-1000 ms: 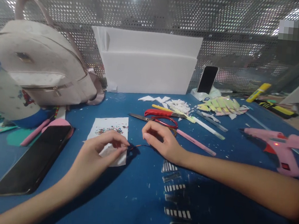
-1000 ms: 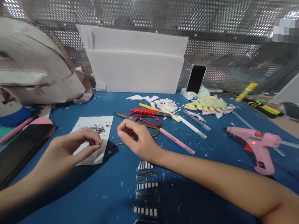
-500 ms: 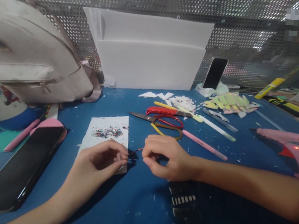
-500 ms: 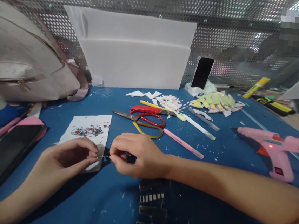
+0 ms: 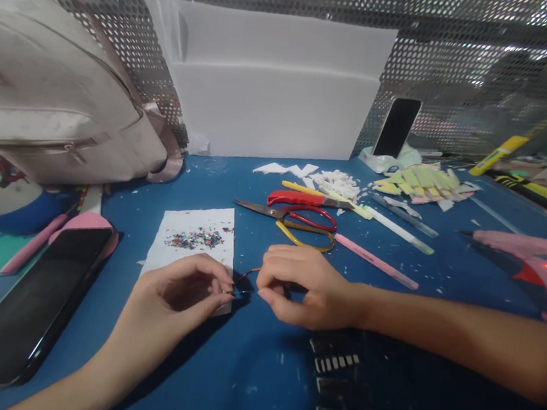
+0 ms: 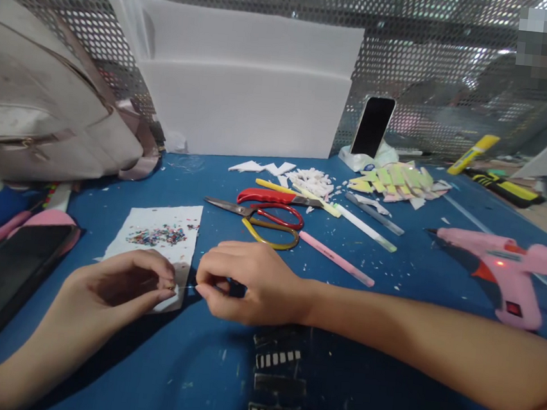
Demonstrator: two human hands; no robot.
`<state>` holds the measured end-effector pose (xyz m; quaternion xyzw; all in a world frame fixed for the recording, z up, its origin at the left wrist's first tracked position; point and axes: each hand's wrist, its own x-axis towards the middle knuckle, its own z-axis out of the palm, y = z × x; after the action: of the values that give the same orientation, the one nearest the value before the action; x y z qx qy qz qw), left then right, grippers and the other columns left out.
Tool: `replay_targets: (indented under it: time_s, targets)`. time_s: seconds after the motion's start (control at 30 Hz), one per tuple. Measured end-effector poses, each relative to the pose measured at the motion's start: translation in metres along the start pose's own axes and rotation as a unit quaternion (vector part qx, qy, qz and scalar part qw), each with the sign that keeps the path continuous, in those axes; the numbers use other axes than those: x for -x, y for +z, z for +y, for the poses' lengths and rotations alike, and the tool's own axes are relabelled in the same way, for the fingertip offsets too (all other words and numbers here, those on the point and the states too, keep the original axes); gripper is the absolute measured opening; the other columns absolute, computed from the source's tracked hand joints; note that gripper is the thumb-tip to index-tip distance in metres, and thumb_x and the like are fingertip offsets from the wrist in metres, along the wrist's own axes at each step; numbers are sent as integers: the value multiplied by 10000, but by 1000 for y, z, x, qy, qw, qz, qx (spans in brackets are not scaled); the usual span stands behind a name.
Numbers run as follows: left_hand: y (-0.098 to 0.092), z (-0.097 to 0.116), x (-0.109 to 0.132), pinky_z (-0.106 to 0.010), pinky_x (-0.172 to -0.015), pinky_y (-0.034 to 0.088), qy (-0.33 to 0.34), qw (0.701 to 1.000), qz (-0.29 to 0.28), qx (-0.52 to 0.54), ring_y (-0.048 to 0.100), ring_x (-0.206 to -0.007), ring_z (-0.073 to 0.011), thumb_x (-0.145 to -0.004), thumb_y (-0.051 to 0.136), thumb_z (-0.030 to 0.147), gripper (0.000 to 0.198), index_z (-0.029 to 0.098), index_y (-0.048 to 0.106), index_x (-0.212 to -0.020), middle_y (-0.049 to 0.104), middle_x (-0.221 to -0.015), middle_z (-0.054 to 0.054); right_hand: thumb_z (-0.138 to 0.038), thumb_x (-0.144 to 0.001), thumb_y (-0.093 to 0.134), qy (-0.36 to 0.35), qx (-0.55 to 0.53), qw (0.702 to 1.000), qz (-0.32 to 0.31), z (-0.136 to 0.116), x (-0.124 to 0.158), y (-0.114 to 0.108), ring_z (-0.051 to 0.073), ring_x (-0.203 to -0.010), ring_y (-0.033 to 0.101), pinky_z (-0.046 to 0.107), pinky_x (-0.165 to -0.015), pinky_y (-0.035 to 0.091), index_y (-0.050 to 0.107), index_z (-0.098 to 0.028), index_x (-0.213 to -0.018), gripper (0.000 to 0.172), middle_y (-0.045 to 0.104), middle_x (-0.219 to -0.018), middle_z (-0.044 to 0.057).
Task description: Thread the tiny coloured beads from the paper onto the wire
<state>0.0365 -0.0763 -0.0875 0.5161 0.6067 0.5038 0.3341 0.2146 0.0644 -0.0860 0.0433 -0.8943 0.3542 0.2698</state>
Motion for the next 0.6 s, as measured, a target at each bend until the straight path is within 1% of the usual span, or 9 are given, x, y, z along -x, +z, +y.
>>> replay_targets:
  time_s: [0.33,0.47,0.6]
  targets:
    - [2,3,1,-232,-650,552,13,1000,-7,11,626,-718,-135,-775,678,144,98,241,668,-780,644,-754,0,-128,-840,512,0,1,1000,0,0,0,1,95,-623,420,235,-622,369,495,-189,-730,127,461,-631,-35]
    - [2,2,1,-248,-628,558,17,1000,-3,4,629,-707,-147,-769,685,152,82,231,668,-785,649,-753,-12,-132,-840,501,-8,1,1000,-1,-1,-1,1,96,-609,412,238,-622,373,491,-191,-720,134,457,-622,-36]
    - [2,3,1,-237,-637,559,21,1000,3,-1,628,-697,-139,-770,679,144,89,232,669,-781,651,-747,-7,-132,-836,504,-4,-1,1000,8,-2,-1,0,93,-605,415,232,-608,369,485,-188,-712,137,459,-622,-36]
